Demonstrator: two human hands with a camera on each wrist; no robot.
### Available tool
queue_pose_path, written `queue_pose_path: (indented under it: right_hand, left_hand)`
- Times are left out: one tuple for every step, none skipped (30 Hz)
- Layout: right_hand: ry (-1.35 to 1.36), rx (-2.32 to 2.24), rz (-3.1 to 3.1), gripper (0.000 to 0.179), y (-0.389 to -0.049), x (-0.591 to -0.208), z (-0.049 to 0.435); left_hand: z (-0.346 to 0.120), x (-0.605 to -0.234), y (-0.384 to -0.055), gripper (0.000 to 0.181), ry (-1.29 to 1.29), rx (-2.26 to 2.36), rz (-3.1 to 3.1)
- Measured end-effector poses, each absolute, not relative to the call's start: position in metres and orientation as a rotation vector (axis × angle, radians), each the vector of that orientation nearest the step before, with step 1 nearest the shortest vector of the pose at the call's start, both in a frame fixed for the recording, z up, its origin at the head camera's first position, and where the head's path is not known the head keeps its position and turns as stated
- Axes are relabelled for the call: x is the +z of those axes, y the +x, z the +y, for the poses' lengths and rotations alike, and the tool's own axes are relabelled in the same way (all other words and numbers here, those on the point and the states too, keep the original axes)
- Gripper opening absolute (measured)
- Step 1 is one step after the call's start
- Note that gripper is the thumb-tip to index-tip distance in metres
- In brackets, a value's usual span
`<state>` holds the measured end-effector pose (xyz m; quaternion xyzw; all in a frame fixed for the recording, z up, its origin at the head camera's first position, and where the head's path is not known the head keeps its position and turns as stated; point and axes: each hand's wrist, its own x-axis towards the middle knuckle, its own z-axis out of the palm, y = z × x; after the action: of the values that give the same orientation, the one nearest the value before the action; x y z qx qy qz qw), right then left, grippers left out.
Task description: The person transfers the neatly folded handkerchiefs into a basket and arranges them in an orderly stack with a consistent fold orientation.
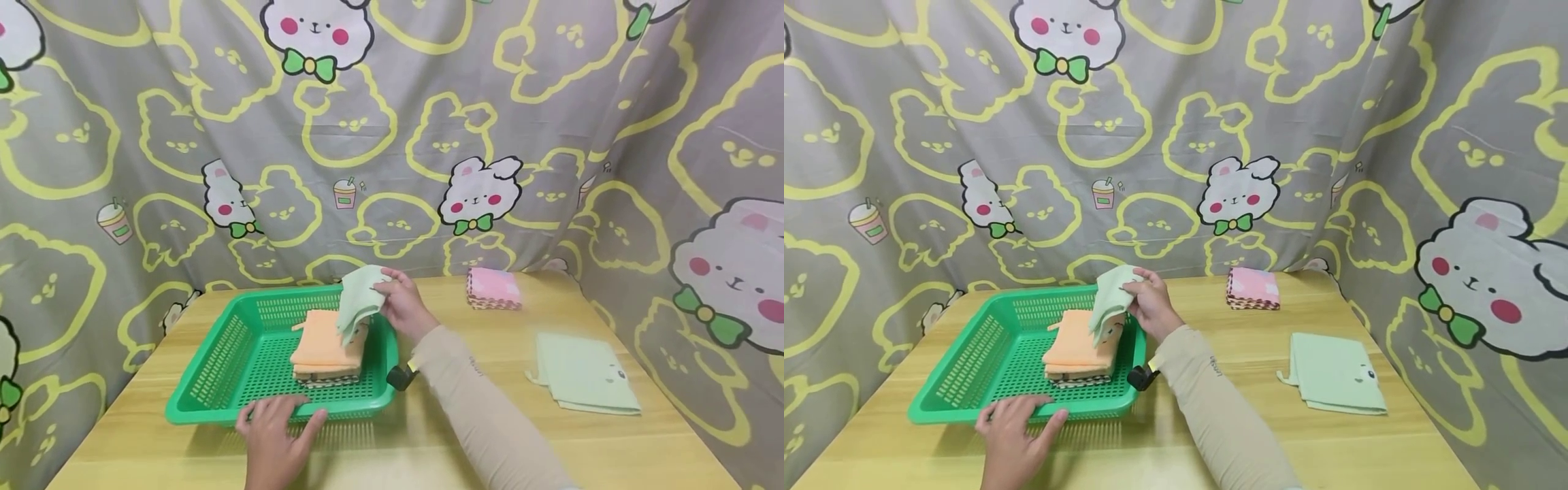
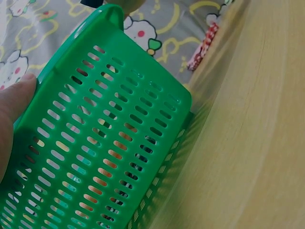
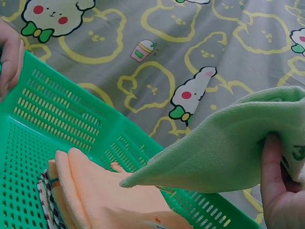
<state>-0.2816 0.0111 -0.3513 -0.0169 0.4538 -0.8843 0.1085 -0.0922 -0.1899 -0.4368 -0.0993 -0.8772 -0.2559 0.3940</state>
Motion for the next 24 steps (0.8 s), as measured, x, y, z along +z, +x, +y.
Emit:
queue_pose_path:
  right_hand:
    - [-0.053, -2.604, 1.336, 0.045, -0.282, -0.352, 0.011]
    - [-0.054, -2.605, 1.339, 0.045, -0.282, -0.352, 0.010]
    - [-0.055, -2.606, 1.344, 0.045, -0.281, -0.352, 0.010]
    - [-0.056, -2.607, 1.346, 0.045, -0.281, -0.352, 0.010]
    - [-0.053, -2.603, 1.347, 0.045, -0.280, -0.352, 0.010]
    - [-0.049, -2.598, 1.344, 0.045, -0.280, -0.352, 0.009]
    - [-0.047, -2.596, 1.341, 0.045, -0.279, -0.352, 0.008]
    - [-0.042, -2.595, 1.338, 0.045, -0.278, -0.352, 0.007]
    - [-0.036, -2.593, 1.335, 0.044, -0.278, -0.352, 0.005]
    - [-0.030, -2.595, 1.329, 0.043, -0.277, -0.352, 0.004]
    - [-0.022, -2.596, 1.324, 0.043, -0.277, -0.351, 0.003]
    - [-0.017, -2.600, 1.321, 0.042, -0.277, -0.351, 0.002]
    - [-0.010, -2.604, 1.313, 0.042, -0.277, -0.351, 0.001]
    - [-0.002, -2.607, 1.308, 0.041, -0.278, -0.351, -0.001]
    - [0.004, -2.609, 1.303, 0.041, -0.278, -0.351, -0.002]
    - [0.010, -2.609, 1.295, 0.041, -0.278, -0.351, -0.003]
    - [0.019, -2.608, 1.289, 0.041, -0.278, -0.352, -0.005]
    - [0.024, -2.607, 1.282, 0.042, -0.278, -0.352, -0.006]
    - [0.028, -2.606, 1.271, 0.042, -0.278, -0.352, -0.008]
    - [0.027, -2.605, 1.261, 0.042, -0.278, -0.352, -0.010]
    - [0.028, -2.604, 1.252, 0.043, -0.278, -0.352, -0.011]
    - [0.029, -2.603, 1.243, 0.043, -0.278, -0.352, -0.014]
    - [0.032, -2.603, 1.238, 0.044, -0.278, -0.352, -0.016]
    - [0.041, -2.607, 1.226, 0.044, -0.277, -0.352, -0.018]
  left_hand:
    - [-0.190, -0.437, -0.092, 0.029, -0.254, -0.652, -2.224]
    - [-0.189, -0.436, -0.092, 0.030, -0.257, -0.653, -2.222]
    - [-0.189, -0.436, -0.092, 0.031, -0.263, -0.652, -2.220]
    - [-0.189, -0.436, -0.092, 0.031, -0.268, -0.652, -2.218]
    - [-0.189, -0.436, -0.092, 0.032, -0.267, -0.649, -2.219]
    - [-0.189, -0.436, -0.092, 0.031, -0.265, -0.647, -2.222]
    - [-0.189, -0.436, -0.092, 0.032, -0.267, -0.643, -2.221]
    - [-0.190, -0.436, -0.092, 0.032, -0.266, -0.641, -2.223]
    - [-0.190, -0.437, -0.091, 0.032, -0.266, -0.639, -2.224]
    - [-0.191, -0.437, -0.092, 0.032, -0.266, -0.638, -2.224]
    - [-0.191, -0.437, -0.092, 0.032, -0.266, -0.637, -2.222]
    - [-0.191, -0.437, -0.092, 0.032, -0.268, -0.639, -2.220]
    - [-0.191, -0.437, -0.092, 0.032, -0.270, -0.640, -2.217]
    - [-0.191, -0.437, -0.092, 0.032, -0.272, -0.642, -2.215]
    - [-0.191, -0.437, -0.092, 0.032, -0.273, -0.643, -2.213]
    - [-0.191, -0.437, -0.092, 0.033, -0.274, -0.644, -2.211]
    - [-0.191, -0.438, -0.092, 0.033, -0.275, -0.646, -2.210]
    - [-0.191, -0.438, -0.092, 0.033, -0.275, -0.647, -2.209]
    - [-0.191, -0.438, -0.092, 0.033, -0.275, -0.647, -2.208]
    - [-0.191, -0.438, -0.092, 0.034, -0.274, -0.646, -2.209]
    - [-0.191, -0.438, -0.092, 0.034, -0.273, -0.647, -2.208]
    - [-0.190, -0.438, -0.092, 0.034, -0.273, -0.646, -2.208]
    - [-0.191, -0.438, -0.092, 0.034, -0.272, -0.645, -2.208]
    - [-0.191, -0.437, -0.092, 0.035, -0.271, -0.645, -2.207]
